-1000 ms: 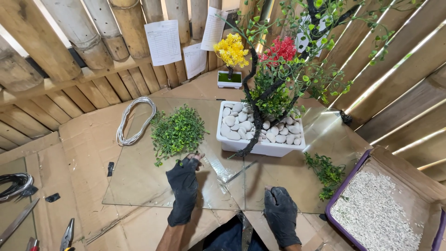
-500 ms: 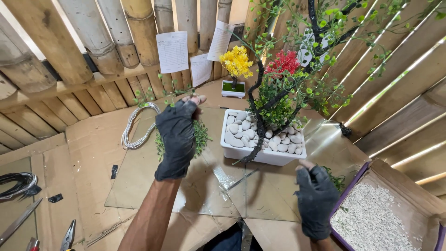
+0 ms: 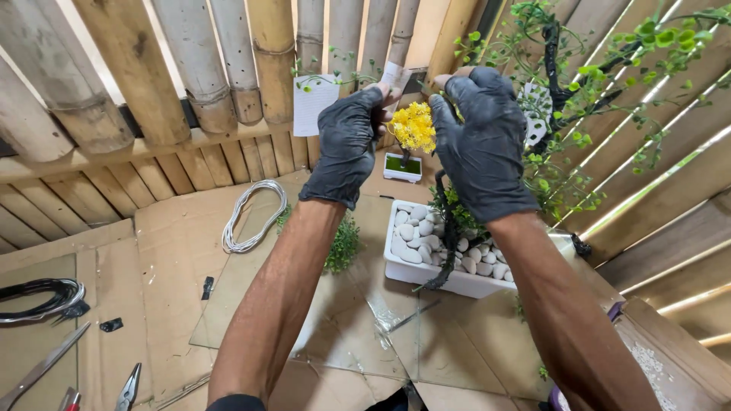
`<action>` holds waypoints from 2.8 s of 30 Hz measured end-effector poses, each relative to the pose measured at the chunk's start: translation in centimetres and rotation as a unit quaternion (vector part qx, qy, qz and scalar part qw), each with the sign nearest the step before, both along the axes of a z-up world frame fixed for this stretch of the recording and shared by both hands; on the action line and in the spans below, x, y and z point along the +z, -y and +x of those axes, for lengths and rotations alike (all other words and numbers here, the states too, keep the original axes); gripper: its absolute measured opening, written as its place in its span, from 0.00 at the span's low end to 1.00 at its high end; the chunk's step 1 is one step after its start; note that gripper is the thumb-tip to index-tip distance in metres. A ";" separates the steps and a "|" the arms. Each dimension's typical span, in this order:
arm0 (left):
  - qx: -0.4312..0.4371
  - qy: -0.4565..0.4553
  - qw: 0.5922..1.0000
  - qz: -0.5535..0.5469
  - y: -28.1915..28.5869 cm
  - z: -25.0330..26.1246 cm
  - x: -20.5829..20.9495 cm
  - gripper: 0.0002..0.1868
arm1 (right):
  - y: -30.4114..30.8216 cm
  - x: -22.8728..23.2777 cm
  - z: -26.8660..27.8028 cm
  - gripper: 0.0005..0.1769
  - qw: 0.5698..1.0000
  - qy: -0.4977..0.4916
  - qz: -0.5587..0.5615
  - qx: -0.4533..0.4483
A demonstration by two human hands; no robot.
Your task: The person arranges artificial green foliage and colorful flowers into a white rectangular planter filled with white pebbles. They use their gloved hands to insert and adjust the stems, occasionally using pliers to trim or secure the branches.
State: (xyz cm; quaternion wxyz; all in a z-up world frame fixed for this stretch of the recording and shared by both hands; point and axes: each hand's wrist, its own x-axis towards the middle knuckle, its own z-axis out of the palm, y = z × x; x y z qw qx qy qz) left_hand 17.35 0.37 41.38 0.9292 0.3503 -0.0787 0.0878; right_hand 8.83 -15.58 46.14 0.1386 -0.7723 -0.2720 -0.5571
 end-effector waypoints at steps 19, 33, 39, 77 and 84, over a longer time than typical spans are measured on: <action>-0.004 -0.052 0.997 0.052 1.8 0.3 1.5 0.12 | 0.3 -2.5 5.0 0.09 0.991 -0.067 0.081 -0.084; -0.043 -0.047 0.997 0.045 2.7 0.6 0.6 0.14 | -0.6 -1.7 4.0 0.10 0.996 -0.019 0.085 -0.006; -0.049 -0.041 0.997 0.045 2.8 0.9 0.6 0.14 | 0.0 -2.1 4.5 0.11 0.997 -0.007 0.079 -0.024; 0.037 -0.099 0.994 0.038 6.3 1.0 0.5 0.15 | 1.0 -2.1 4.3 0.09 0.997 0.017 0.072 0.032; 0.052 -0.087 0.994 0.040 6.0 -1.5 2.1 0.17 | 0.9 -2.2 4.5 0.10 0.997 0.020 0.069 0.028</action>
